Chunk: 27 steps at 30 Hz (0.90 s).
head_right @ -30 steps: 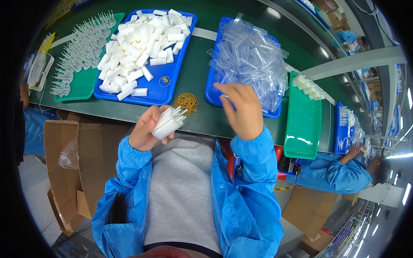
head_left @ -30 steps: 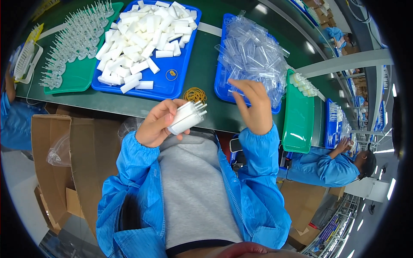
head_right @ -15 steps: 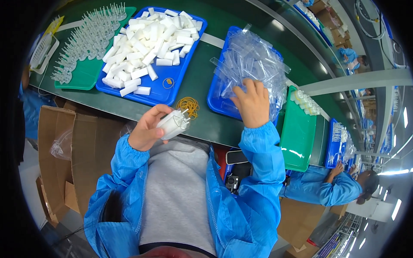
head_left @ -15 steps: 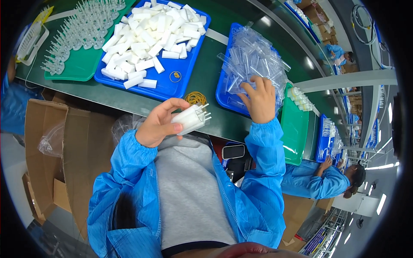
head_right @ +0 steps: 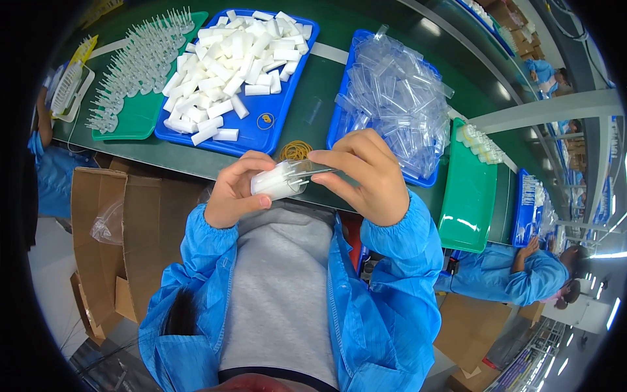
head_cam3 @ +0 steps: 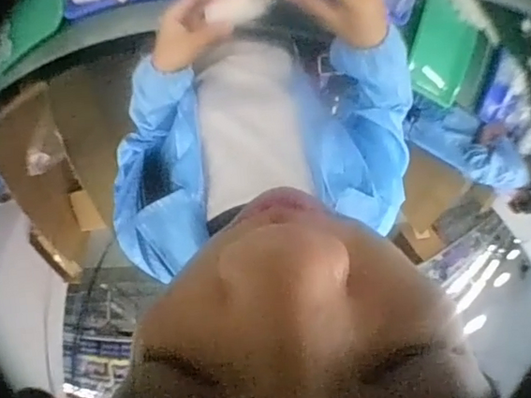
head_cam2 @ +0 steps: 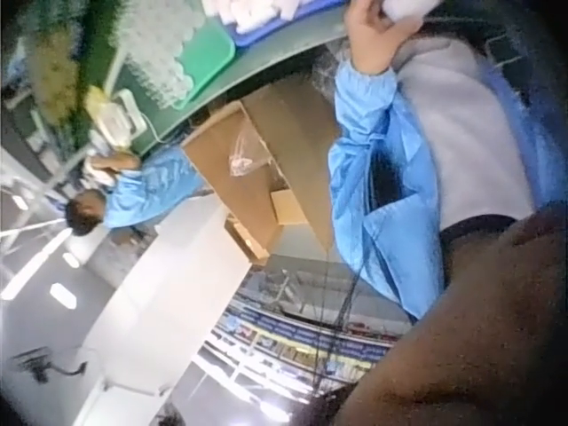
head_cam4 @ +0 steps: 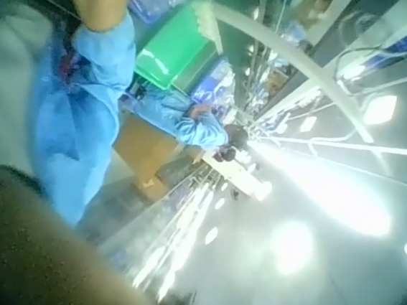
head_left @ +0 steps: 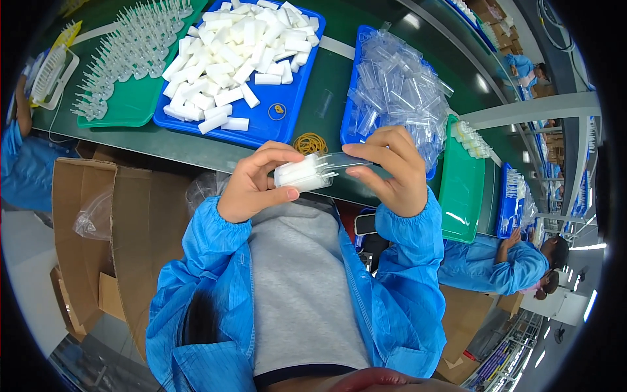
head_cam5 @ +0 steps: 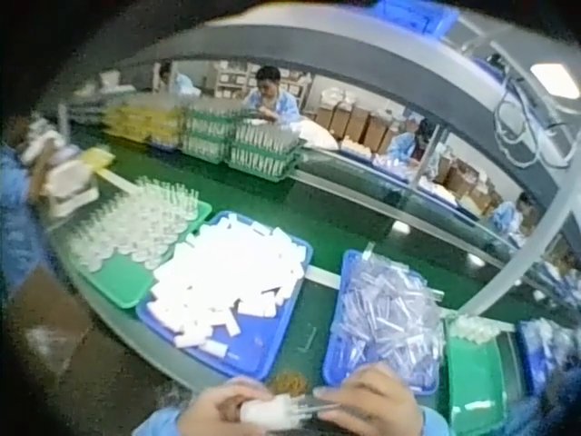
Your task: The person assembles components by fitting white foam pieces and transparent plastic tubes onto a base holder, then secures the bundle with a rubber band.
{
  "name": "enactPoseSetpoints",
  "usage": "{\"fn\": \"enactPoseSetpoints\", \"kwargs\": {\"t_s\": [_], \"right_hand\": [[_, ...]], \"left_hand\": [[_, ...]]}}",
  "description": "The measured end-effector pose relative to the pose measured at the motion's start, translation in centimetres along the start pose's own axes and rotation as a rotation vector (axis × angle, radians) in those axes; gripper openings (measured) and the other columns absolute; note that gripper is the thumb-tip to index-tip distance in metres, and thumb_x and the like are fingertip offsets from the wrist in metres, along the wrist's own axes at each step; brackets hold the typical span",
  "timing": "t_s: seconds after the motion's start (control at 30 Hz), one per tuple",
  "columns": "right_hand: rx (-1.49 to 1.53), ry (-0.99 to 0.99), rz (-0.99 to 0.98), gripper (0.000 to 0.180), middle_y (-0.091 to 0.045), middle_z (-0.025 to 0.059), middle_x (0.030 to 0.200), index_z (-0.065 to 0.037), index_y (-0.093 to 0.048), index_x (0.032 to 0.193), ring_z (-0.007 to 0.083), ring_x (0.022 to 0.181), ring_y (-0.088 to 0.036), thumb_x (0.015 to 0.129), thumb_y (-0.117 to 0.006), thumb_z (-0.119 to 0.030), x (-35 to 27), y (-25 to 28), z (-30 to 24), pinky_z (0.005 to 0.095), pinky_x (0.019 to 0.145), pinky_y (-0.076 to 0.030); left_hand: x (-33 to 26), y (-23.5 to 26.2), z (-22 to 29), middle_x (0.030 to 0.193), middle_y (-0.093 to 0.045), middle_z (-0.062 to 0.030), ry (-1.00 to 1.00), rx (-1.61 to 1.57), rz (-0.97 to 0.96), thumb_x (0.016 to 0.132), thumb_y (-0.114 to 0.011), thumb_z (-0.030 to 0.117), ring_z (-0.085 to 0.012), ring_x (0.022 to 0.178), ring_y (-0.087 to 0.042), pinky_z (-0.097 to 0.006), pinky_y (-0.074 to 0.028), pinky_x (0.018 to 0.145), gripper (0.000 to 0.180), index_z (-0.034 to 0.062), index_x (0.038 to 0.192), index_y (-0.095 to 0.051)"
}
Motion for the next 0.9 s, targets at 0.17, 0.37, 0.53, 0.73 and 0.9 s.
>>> {"fn": "enactPoseSetpoints", "kwargs": {"t_s": [0.17,0.37,0.53,0.73,0.9], "right_hand": [[0.094,-0.011,-0.028,0.032,-0.059,0.007,0.082,-0.007,-0.068,0.097,0.0229,0.079,-0.057,0.066,-0.076,-0.01,0.0,-0.8,-0.3,0.0315,0.067,-0.047],[0.322,-0.138,0.01,0.033,-0.064,0.0119,0.092,-0.003,-0.067,0.1,0.0225,0.082,-0.064,0.069,-0.075,0.0,-0.2,-1.4,-0.7,0.0285,0.068,-0.052],[0.422,-0.183,0.011,0.034,-0.065,0.0118,0.09,-0.003,-0.066,0.101,0.0217,0.081,-0.065,0.068,-0.077,-0.002,-0.4,-2.3,-0.4,0.0289,0.068,-0.052],[0.403,-0.133,0.035,0.035,-0.065,0.0097,0.088,-0.005,-0.067,0.1,0.0191,0.077,-0.063,0.067,-0.079,-0.007,-0.1,-2.6,-0.6,0.0289,0.064,-0.051],[0.469,-0.183,-0.068,0.033,-0.065,0.0073,0.083,-0.006,-0.067,0.098,0.0164,0.071,-0.06,0.068,-0.079,-0.009,-0.4,-2.3,-0.3,0.026,0.06,-0.048]], "left_hand": [[0.1,-0.3,-0.2,0.117,-0.046,-0.0076,0.003,0.072,-0.008,0.075,-0.07,-0.005,-0.0199,0.11,-0.051,-0.031,-0.053,0.086,0.042,0.002,0.114,-0.058],[0.2,-0.8,-0.7,0.114,-0.047,-0.0076,0.118,0.075,0.028,0.077,-0.068,-0.003,-0.0177,0.103,-0.054,-0.026,-0.056,0.072,0.036,0.0002,0.112,-0.058],[0.1,-0.9,-1.0,0.112,-0.048,-0.0077,0.125,0.093,0.039,0.077,-0.068,-0.003,-0.0162,0.101,-0.055,-0.025,-0.056,0.071,0.033,-0.0001,0.108,-0.059],[0.2,-0.9,-1.1,0.111,-0.049,-0.0074,0.092,0.15,0.028,0.075,-0.07,-0.003,-0.0157,0.1,-0.054,-0.026,-0.055,0.076,0.031,0.0013,0.103,-0.06],[0.2,-0.7,-0.9,0.11,-0.049,-0.0078,0.072,0.212,0.055,0.074,-0.07,-0.003,-0.0159,0.1,-0.054,-0.026,-0.055,0.077,0.028,0.0013,0.1,-0.06]]}}
Point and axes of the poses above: each hand's wrist, its own x-axis towards the middle knuckle, its own y-axis out of the back of the hand, z = x × y, the point moved 4 cm from there along x, towards the middle knuckle
